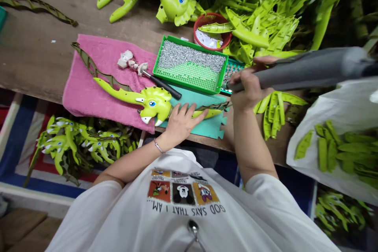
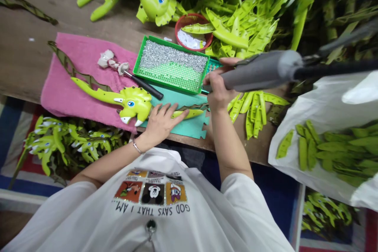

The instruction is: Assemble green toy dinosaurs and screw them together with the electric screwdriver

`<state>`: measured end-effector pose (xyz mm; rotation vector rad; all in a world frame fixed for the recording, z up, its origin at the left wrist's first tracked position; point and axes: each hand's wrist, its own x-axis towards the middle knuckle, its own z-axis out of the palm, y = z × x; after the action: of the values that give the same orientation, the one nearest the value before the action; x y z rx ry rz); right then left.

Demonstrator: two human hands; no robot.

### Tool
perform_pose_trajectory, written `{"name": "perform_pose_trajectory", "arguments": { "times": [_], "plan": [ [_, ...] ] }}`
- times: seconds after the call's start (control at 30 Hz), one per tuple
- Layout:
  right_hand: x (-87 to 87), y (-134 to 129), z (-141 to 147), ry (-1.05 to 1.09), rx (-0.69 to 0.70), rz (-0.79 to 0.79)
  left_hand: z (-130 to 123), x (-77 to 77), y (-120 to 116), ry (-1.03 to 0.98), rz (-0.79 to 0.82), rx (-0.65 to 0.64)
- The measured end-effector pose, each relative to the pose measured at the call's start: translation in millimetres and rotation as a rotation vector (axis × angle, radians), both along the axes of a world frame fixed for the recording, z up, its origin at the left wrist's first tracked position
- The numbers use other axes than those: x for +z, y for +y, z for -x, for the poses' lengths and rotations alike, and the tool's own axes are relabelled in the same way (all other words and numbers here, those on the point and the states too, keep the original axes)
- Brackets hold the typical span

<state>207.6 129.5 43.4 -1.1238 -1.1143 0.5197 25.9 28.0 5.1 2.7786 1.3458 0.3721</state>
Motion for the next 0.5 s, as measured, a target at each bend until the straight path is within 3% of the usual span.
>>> {"name": "perform_pose_trajectory", "arguments": {
  "times": [0.13,0.23,0.37,0.5],
  "plan": [
    [13.5,-49,-2,0.034,0.099,-0.015,-4,0.0,0,0.012,0.004,0.023],
    [8.3,-72,-1,-0.007,0.151,0.023,-5,3.8,0,0.016,0.086,0.029],
    [-6.3,-77,0,0.007,0.168,-0.01,-6,9.0,1,-0.005,0.191,0.046],
    [-12.3,-75,0,0.071,0.227,0.002,-6,8.7,1,-0.004,0.187,0.036]
  ]
}}
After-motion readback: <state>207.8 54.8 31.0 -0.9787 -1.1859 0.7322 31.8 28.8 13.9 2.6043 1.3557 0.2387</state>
